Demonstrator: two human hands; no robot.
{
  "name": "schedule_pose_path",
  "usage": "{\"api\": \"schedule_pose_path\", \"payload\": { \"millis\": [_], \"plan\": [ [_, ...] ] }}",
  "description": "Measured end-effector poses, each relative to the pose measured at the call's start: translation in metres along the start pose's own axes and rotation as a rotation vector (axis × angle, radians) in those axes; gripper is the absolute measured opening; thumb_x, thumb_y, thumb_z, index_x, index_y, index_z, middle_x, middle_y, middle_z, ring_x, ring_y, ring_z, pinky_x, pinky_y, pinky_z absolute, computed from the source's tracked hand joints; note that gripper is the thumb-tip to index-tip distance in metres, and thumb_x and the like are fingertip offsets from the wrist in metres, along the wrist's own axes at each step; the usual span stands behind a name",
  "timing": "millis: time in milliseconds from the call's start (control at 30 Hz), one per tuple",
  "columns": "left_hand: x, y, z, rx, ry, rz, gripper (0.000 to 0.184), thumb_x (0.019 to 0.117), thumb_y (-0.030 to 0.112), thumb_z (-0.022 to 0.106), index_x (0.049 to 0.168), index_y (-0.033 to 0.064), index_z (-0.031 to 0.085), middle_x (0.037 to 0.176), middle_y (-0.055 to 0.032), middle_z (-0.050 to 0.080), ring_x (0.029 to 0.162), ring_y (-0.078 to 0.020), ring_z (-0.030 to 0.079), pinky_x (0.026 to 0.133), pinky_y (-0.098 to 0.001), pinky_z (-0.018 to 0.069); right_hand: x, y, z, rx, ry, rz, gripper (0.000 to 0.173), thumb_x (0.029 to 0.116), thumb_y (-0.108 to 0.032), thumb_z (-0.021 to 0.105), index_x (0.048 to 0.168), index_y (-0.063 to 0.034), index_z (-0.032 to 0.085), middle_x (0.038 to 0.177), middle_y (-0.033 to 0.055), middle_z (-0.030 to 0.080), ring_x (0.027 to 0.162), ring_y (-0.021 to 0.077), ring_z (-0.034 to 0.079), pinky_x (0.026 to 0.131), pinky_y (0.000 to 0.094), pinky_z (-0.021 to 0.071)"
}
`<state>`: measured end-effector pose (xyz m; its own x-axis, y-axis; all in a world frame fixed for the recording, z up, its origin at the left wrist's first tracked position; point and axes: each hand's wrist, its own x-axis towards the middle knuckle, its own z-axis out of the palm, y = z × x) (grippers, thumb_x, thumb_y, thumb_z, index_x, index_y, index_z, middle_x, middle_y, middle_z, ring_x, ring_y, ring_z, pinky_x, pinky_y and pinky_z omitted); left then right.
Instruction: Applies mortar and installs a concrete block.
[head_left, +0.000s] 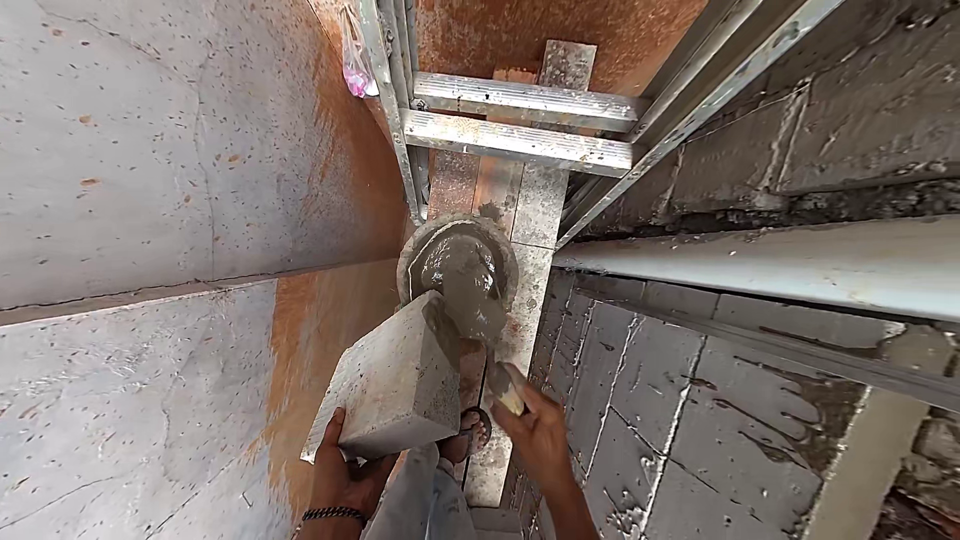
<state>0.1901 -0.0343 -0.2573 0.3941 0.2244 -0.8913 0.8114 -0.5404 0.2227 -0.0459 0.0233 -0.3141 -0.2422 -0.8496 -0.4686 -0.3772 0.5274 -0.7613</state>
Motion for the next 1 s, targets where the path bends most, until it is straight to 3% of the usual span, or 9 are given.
{"api": "schedule_pose_path", "payload": {
  "millis": [100,233,333,433,533,667,733,833,1000],
  "plan": [
    [-0.015,-0.008,0.012,-0.004,-0.014,-0.04,0.064,0.0967,0.05,0.06,0.148,0.0181,0.041,0.144,-0.0177,0.051,0.128,-0.0378,0.056,0.092,-0.0585,0.0553,-0.048,-0.009,0.022,-0.388,0.293,-0.341,0.039,0.0902,-0.032,0.068,0.121,-0.0086,0.076,0.089,0.0129,0.072,0.068,0.0228,0.07,0.056,0.037,0.0584],
    [-0.026,-0.013,0.021,-0.014,-0.031,-0.092,0.061,0.0976,0.051,0.058,0.146,0.0174,0.042,0.141,-0.0176,0.053,0.126,-0.0364,0.057,0.09,-0.0571,0.056,-0.072,0.01,0.024,-0.555,0.462,-0.457,0.03,0.1014,-0.03,0.058,0.129,-0.0204,0.062,0.09,0.0129,0.065,0.07,0.0229,0.062,0.06,0.0317,0.0528],
    [-0.03,-0.013,0.023,-0.016,-0.026,-0.102,0.064,0.0975,0.052,0.058,0.149,0.0176,0.04,0.144,-0.0184,0.05,0.127,-0.0387,0.056,0.09,-0.0578,0.0558,-0.052,0.043,0.023,-0.581,0.503,-0.358,0.034,0.0972,-0.027,0.059,0.124,-0.0114,0.072,0.088,0.0161,0.067,0.068,0.0266,0.065,0.055,0.0367,0.0535],
    [-0.026,-0.012,0.022,-0.024,-0.031,-0.108,0.067,0.0966,0.053,0.059,0.15,0.0179,0.039,0.145,-0.0192,0.05,0.127,-0.0398,0.056,0.089,-0.0573,0.057,0.004,0.028,0.025,-0.654,0.298,-0.047,0.047,0.0919,-0.025,0.065,0.137,-0.0095,0.068,0.095,0.0195,0.07,0.067,0.0327,0.069,0.051,0.0478,0.055],
    [-0.019,-0.008,0.014,-0.027,-0.033,-0.102,0.068,0.0958,0.053,0.06,0.149,0.0169,0.04,0.143,-0.02,0.051,0.126,-0.0397,0.058,0.089,-0.057,0.0573,0.101,-0.03,0.027,-0.72,-0.133,0.393,0.048,0.1028,-0.028,0.056,0.15,-0.0162,0.054,0.12,0.0215,0.068,0.1,0.0388,0.071,0.081,0.057,0.057],
    [-0.016,-0.001,0.005,-0.04,-0.004,-0.077,0.067,0.0956,0.053,0.061,0.147,0.0157,0.041,0.14,-0.0202,0.054,0.122,-0.039,0.061,0.087,-0.0568,0.0586,0.193,-0.037,0.068,-0.721,-0.383,0.466,0.034,0.1062,-0.023,0.047,0.127,-0.0032,0.065,0.126,0.0211,0.068,0.119,0.0373,0.066,0.095,0.0569,0.0526],
    [-0.014,0.002,-0.001,-0.046,0.004,-0.063,0.067,0.0957,0.052,0.062,0.148,0.0152,0.041,0.14,-0.0207,0.054,0.122,-0.0393,0.06,0.088,-0.0572,0.0583,0.208,-0.016,0.079,-0.553,-0.454,0.454,0.035,0.1003,-0.027,0.061,0.125,-0.0026,0.065,0.123,0.0214,0.068,0.112,0.0358,0.067,0.094,0.0556,0.0538],
    [-0.009,0.006,-0.007,-0.045,0.007,-0.044,0.068,0.0958,0.051,0.062,0.149,0.0152,0.04,0.142,-0.0206,0.052,0.126,-0.0398,0.058,0.091,-0.0581,0.0567,0.19,0.027,0.071,-0.075,-0.421,0.504,0.042,0.0917,-0.031,0.076,0.126,-0.0079,0.067,0.091,0.0099,0.069,0.066,0.017,0.064,0.06,0.034,0.0553],
    [-0.004,0.005,-0.006,-0.055,0.022,-0.062,0.068,0.0959,0.05,0.062,0.15,0.0166,0.038,0.144,-0.0197,0.051,0.127,-0.0393,0.057,0.091,-0.0571,0.0568,0.104,0.039,0.024,0.388,-0.301,0.438,0.059,0.0906,-0.02,0.077,0.145,-0.0077,0.057,0.093,0.0089,0.071,0.058,0.0135,0.062,0.05,0.0294,0.0537]
  ]
}}
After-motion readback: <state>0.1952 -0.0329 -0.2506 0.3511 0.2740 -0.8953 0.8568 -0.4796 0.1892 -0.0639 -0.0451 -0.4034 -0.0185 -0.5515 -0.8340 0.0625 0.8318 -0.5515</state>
